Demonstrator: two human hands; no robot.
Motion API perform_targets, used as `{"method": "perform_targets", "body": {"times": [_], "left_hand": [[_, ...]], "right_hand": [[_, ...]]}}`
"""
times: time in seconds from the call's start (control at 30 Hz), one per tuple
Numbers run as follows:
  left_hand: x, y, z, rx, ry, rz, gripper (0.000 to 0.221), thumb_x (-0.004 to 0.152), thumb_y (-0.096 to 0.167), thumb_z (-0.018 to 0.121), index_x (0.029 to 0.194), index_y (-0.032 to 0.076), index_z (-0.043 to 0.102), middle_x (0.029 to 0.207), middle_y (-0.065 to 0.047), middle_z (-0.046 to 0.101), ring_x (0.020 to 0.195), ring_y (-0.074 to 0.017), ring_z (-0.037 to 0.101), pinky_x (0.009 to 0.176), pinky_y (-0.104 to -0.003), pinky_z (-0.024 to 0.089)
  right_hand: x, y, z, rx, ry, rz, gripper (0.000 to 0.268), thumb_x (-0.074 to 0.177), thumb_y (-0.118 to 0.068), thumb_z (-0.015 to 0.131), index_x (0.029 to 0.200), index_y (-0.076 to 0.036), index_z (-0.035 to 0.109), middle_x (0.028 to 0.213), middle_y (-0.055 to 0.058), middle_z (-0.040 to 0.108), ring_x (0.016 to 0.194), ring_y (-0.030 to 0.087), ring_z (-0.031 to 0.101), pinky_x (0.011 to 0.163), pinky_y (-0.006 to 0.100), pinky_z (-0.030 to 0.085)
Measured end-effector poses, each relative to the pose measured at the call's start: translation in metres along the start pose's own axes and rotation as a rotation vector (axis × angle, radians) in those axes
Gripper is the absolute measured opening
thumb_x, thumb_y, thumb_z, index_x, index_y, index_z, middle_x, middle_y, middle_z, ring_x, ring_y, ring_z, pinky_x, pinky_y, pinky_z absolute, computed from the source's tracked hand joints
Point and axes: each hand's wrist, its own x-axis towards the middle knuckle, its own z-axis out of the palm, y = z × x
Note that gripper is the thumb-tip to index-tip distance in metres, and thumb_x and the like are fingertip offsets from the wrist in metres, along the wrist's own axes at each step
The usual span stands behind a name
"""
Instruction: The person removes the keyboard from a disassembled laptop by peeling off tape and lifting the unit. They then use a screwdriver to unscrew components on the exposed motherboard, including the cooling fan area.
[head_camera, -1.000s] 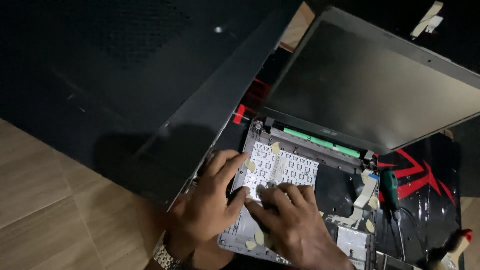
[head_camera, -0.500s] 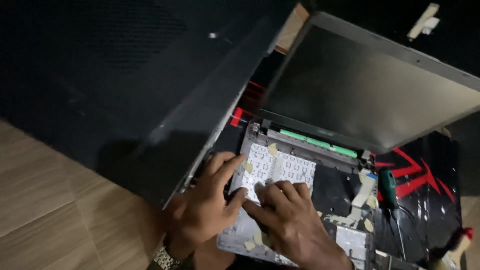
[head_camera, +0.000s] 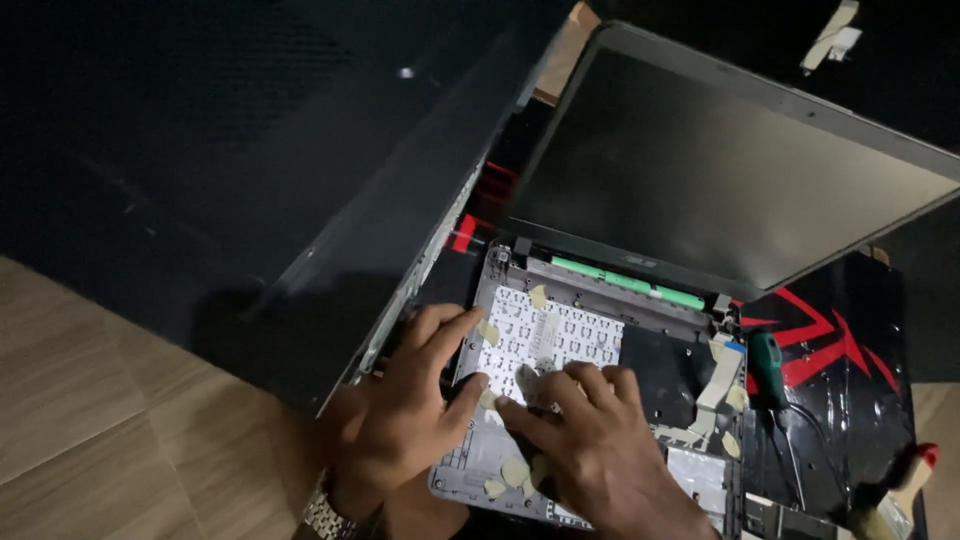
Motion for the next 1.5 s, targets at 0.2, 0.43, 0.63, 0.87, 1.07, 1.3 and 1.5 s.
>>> {"method": "perform_targets", "body": {"times": [0.2,0.43,0.63,0.87,1.07,1.3,1.5], "left_hand": [[0.000,-0.005,0.002,0.032,0.020,0.047,0.061,0.091,0.012,0.070,0.148,0.003,0.049,0.133,-0.014,0.052,0.123,-0.0296,0.055,0.106,-0.039,0.047],[0.002,-0.003,0.000,0.015,-0.020,-0.018,0.062,0.093,0.017,0.070,0.149,0.003,0.047,0.135,-0.013,0.050,0.124,-0.0288,0.054,0.106,-0.040,0.047],[0.000,0.002,-0.002,-0.007,-0.013,0.056,0.061,0.096,0.014,0.066,0.151,0.001,0.044,0.133,-0.015,0.049,0.124,-0.0290,0.053,0.109,-0.040,0.046],[-0.001,-0.001,-0.003,-0.023,-0.007,0.087,0.061,0.096,0.013,0.067,0.150,0.000,0.044,0.134,-0.014,0.049,0.123,-0.0289,0.052,0.106,-0.041,0.048],[0.000,0.001,-0.004,-0.019,0.000,0.073,0.059,0.096,0.016,0.065,0.149,0.000,0.047,0.133,-0.014,0.051,0.122,-0.0284,0.053,0.104,-0.041,0.048],[0.000,-0.004,-0.002,0.014,0.009,0.093,0.060,0.095,0.016,0.067,0.149,0.000,0.047,0.132,-0.015,0.051,0.120,-0.0298,0.054,0.103,-0.043,0.048],[0.002,-0.001,-0.003,0.027,0.017,0.060,0.060,0.091,0.013,0.071,0.147,0.000,0.050,0.133,-0.013,0.053,0.123,-0.0289,0.055,0.105,-0.040,0.050]], "right_hand": [[0.010,-0.012,-0.007,0.081,-0.026,-0.073,0.042,0.089,-0.016,0.071,0.130,-0.017,0.066,0.118,0.011,0.059,0.104,0.034,0.054,0.076,0.050,0.038],[-0.004,-0.012,-0.018,0.181,0.017,-0.045,0.035,0.090,-0.029,0.073,0.125,-0.024,0.074,0.111,0.012,0.063,0.099,0.034,0.058,0.073,0.049,0.039],[-0.008,-0.031,-0.014,0.223,0.166,-0.040,0.016,0.088,-0.031,0.082,0.102,-0.023,0.082,0.088,0.002,0.063,0.083,0.023,0.061,0.063,0.040,0.040],[0.006,-0.030,-0.019,0.286,-0.054,-0.286,0.013,0.099,-0.027,0.072,0.106,-0.016,0.074,0.112,0.008,0.064,0.099,0.029,0.057,0.075,0.043,0.039],[0.011,-0.028,-0.025,0.305,-0.088,-0.365,0.021,0.107,-0.028,0.060,0.110,-0.009,0.070,0.114,0.012,0.063,0.109,0.033,0.058,0.081,0.043,0.041],[-0.009,-0.028,-0.015,0.212,0.191,-0.332,0.012,0.106,-0.014,0.056,0.108,-0.008,0.066,0.109,0.012,0.067,0.099,0.029,0.065,0.077,0.041,0.048],[-0.022,-0.006,-0.012,0.384,0.206,0.253,0.003,0.082,-0.011,0.072,0.080,-0.008,0.073,0.090,0.004,0.071,0.090,0.019,0.068,0.073,0.033,0.053]]}}
